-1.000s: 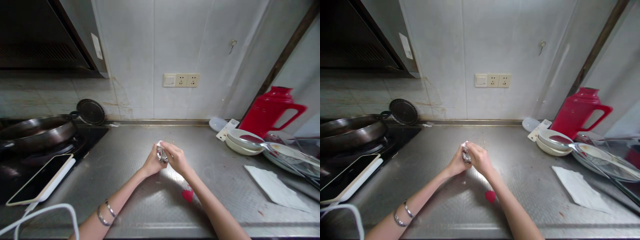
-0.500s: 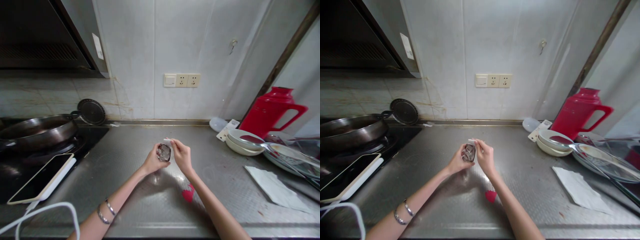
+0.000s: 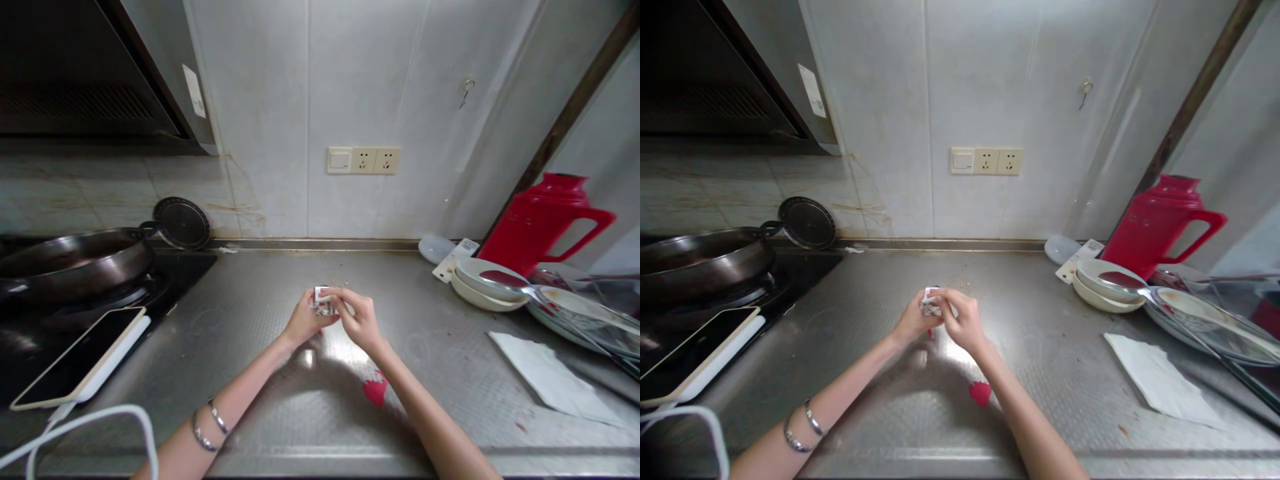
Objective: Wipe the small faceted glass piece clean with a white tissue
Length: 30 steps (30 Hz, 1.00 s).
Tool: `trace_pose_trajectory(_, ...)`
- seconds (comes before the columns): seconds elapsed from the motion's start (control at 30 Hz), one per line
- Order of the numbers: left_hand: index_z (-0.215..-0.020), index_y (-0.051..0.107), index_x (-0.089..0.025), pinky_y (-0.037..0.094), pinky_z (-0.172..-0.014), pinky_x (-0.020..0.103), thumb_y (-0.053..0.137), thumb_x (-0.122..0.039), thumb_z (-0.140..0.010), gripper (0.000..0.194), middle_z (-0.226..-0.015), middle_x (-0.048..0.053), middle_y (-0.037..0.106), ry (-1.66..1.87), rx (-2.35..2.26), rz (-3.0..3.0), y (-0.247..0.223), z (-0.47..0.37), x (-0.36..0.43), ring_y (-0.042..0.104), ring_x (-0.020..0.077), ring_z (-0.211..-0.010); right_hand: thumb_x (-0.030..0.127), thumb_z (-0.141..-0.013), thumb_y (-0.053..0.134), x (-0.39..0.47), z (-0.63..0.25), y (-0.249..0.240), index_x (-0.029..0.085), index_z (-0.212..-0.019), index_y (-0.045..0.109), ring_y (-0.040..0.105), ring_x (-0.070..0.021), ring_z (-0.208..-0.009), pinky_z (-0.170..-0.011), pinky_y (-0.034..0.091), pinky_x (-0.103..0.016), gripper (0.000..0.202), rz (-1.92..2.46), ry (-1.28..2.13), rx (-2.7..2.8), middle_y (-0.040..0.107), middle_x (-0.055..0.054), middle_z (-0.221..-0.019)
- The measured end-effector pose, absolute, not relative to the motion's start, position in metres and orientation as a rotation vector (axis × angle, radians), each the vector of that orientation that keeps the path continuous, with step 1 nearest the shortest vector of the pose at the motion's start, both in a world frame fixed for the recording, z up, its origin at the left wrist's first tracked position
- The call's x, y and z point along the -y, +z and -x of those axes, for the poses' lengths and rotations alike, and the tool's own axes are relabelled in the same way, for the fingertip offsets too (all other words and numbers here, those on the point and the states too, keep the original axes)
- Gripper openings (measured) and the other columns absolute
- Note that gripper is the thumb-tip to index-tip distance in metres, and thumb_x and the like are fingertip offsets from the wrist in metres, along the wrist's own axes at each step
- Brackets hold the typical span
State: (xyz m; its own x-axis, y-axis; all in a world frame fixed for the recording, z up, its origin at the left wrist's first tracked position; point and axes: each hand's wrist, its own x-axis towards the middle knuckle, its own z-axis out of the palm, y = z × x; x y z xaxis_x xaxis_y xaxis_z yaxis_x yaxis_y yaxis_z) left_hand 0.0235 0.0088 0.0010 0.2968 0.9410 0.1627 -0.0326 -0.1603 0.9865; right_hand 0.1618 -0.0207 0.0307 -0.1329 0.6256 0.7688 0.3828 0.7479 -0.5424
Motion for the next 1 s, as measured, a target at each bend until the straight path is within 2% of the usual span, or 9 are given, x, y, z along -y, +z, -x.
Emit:
trace_pose_trajectory(0.1,-0.102,0.048,-0.015,0.045,-0.055,0.022,0.079,-0.025,-0.054,0.058,-0.083,0.001,0.059,1.127,-0.920,-1.484,0.003,-0.023,-0.008,0.057,0.0129,-0.070,0.030,-0.091,0.046,0.016,-0.165,0.034,0.018,-0.085,0.070,0.066,-0.0162,-0.069,-0.062,0.051,-0.024,0.027,0.968,0.309,1.553,0.071,-0.003,-0.073)
trace_pose_trajectory(0.2,-0.105,0.048,-0.015,0.048,-0.070,0.026,0.081,-0.023,-0.052,0.063,-0.093,0.004,0.060,1.134,-0.872,-1.537,0.002,-0.025,-0.006,0.059,0.0154,-0.080,0.032,-0.091,0.045,0.010,-0.165,0.031,0.019,-0.090,0.070,0.067,-0.0168,-0.073,-0.064,0.051,-0.024,0.028,1.017,0.322,1.511,0.072,-0.004,-0.079)
trace_pose_trajectory(0.27,-0.106,0.048,-0.015,0.048,-0.072,0.027,0.081,-0.021,-0.052,0.064,-0.096,0.005,0.060,1.126,-0.824,-1.541,0.002,-0.027,-0.004,0.060,0.0161,-0.082,0.030,-0.091,0.045,0.010,-0.163,0.028,0.020,-0.093,0.069,0.068,-0.0169,-0.076,-0.067,0.052,-0.024,0.026,0.976,0.306,1.607,0.073,-0.004,-0.085)
trace_pose_trajectory(0.43,-0.098,0.049,-0.015,0.045,-0.054,0.020,0.075,-0.020,-0.056,0.049,-0.079,0.000,0.060,1.115,-0.837,-1.413,0.004,-0.031,0.001,0.056,0.0102,-0.064,0.022,-0.090,0.043,0.016,-0.159,0.025,0.021,-0.100,0.067,0.067,-0.0173,-0.090,-0.079,0.053,-0.027,0.026,0.842,0.175,1.740,0.071,-0.006,-0.099)
trace_pose_trajectory(0.57,-0.091,0.050,-0.015,0.035,-0.038,0.016,0.073,-0.022,-0.056,0.043,-0.062,-0.005,0.052,1.070,-0.886,-1.334,0.007,-0.034,0.006,0.046,0.0072,-0.047,0.021,-0.090,0.042,0.021,-0.160,0.030,0.022,-0.100,0.066,0.067,-0.0169,-0.089,-0.079,0.053,-0.028,0.026,0.806,0.135,1.753,0.071,-0.006,-0.097)
trace_pose_trajectory(0.7,-0.096,0.051,-0.015,0.036,-0.036,0.017,0.076,-0.035,-0.058,0.050,-0.064,-0.003,0.054,1.035,-0.874,-1.281,0.010,-0.033,0.008,0.051,0.0100,-0.050,0.024,-0.090,0.042,0.027,-0.163,0.037,0.022,-0.094,0.068,0.068,-0.0171,-0.084,-0.075,0.053,-0.028,0.026,0.801,0.179,1.717,0.072,-0.006,-0.090)
trace_pose_trajectory(0.83,-0.101,0.053,-0.015,0.035,-0.035,0.016,0.074,-0.043,-0.062,0.053,-0.068,-0.002,0.054,1.041,-0.863,-1.268,0.014,-0.025,0.004,0.052,0.0092,-0.051,0.028,-0.090,0.045,0.028,-0.163,0.038,0.021,-0.090,0.071,0.067,-0.0155,-0.067,-0.063,0.051,-0.024,0.026,0.862,0.224,1.630,0.072,-0.003,-0.077)
trace_pose_trajectory(0.9,-0.100,0.052,-0.015,0.036,-0.035,0.015,0.074,-0.042,-0.062,0.052,-0.070,-0.001,0.055,1.091,-0.900,-1.280,0.017,-0.022,0.002,0.052,0.0087,-0.051,0.029,-0.091,0.046,0.025,-0.162,0.036,0.021,-0.092,0.071,0.066,-0.0154,-0.067,-0.063,0.051,-0.024,0.026,0.923,0.219,1.536,0.073,-0.004,-0.080)
trace_pose_trajectory(1.0,-0.098,0.051,-0.015,0.036,-0.035,0.016,0.077,-0.039,-0.058,0.053,-0.071,-0.001,0.057,1.116,-0.975,-1.305,0.020,-0.022,0.002,0.054,0.0094,-0.052,0.030,-0.091,0.047,0.017,-0.162,0.033,0.022,-0.098,0.070,0.068,-0.0177,-0.079,-0.071,0.053,-0.027,0.026,0.984,0.206,1.409,0.073,-0.005,-0.094)
